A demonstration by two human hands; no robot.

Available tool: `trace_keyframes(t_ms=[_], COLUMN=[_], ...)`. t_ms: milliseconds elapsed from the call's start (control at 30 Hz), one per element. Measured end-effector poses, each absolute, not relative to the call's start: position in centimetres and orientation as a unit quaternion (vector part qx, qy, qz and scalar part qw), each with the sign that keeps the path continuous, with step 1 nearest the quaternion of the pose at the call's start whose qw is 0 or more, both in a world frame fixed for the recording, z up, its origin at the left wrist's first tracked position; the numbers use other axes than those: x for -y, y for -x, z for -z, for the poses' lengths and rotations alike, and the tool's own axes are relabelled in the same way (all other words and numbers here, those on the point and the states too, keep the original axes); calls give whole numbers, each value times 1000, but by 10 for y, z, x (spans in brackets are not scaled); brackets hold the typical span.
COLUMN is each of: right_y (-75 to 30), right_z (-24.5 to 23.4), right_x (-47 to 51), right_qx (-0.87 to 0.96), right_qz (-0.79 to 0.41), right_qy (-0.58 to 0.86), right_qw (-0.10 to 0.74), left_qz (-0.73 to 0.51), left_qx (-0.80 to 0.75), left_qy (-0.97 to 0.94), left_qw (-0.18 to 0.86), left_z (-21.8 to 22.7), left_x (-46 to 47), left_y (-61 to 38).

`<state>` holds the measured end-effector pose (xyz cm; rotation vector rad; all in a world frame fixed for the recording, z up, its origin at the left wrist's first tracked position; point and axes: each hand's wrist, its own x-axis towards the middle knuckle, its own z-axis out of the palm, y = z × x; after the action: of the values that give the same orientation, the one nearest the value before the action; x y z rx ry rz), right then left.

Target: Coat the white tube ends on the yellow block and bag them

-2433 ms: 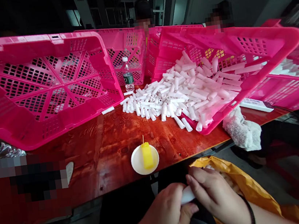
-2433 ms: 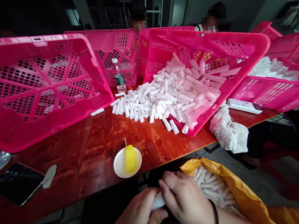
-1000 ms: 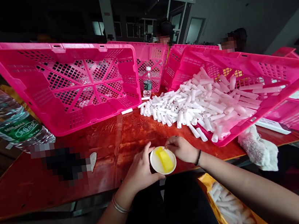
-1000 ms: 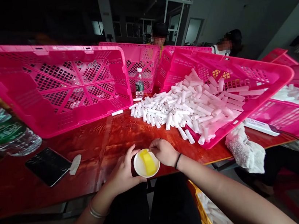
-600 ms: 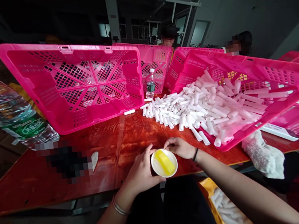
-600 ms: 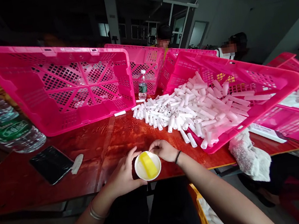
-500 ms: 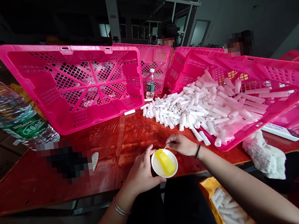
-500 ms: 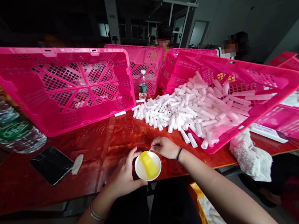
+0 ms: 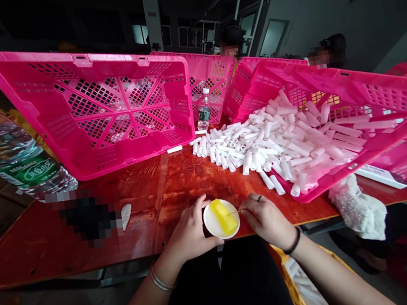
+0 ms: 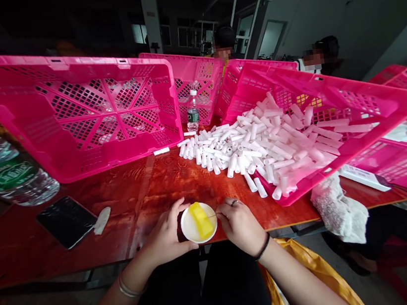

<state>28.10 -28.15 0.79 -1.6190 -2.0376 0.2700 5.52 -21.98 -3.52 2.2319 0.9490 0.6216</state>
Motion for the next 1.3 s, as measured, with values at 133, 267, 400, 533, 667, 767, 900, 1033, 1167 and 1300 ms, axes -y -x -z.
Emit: trace_keyframes(t_ms=[133, 267, 400, 533, 667, 767, 900, 1033, 1167, 1300], right_y=[-286, -284, -272, -267, -274, -276, -263, -248, -244, -248], right_z=[-2, 3, 15, 21, 5, -12, -14, 4, 7, -14], right_x=[284, 290, 293, 294, 305, 317, 321, 314, 315, 309], right_qx=[739, 726, 698, 682, 688, 731, 801, 784, 757, 747], right_qz=[-83, -105, -135, -157, -88, -41, -17, -3, -42, -102], right_qy=[618, 626, 638, 637, 646, 618, 554, 566, 587, 593], right_qw=[254, 267, 294, 323, 319, 288, 226, 255, 283, 281], left_qz=[-245, -248, -257, -262, -253, -249, -253, -249, -248, -249], left_qx=[-354, -355, -352, -355, -358, -355, -346, -347, -345, -347], left_qy=[-845, -844, -841, -838, -840, -843, -847, -848, -849, -847], left_qw=[317, 316, 319, 321, 319, 317, 315, 313, 315, 315], left_z=[35, 37, 38, 37, 34, 34, 34, 32, 33, 36], left_x=[220, 219, 219, 220, 220, 220, 219, 220, 220, 219], left_y=[-55, -56, -56, -57, -57, -57, -57, -57, -56, -56])
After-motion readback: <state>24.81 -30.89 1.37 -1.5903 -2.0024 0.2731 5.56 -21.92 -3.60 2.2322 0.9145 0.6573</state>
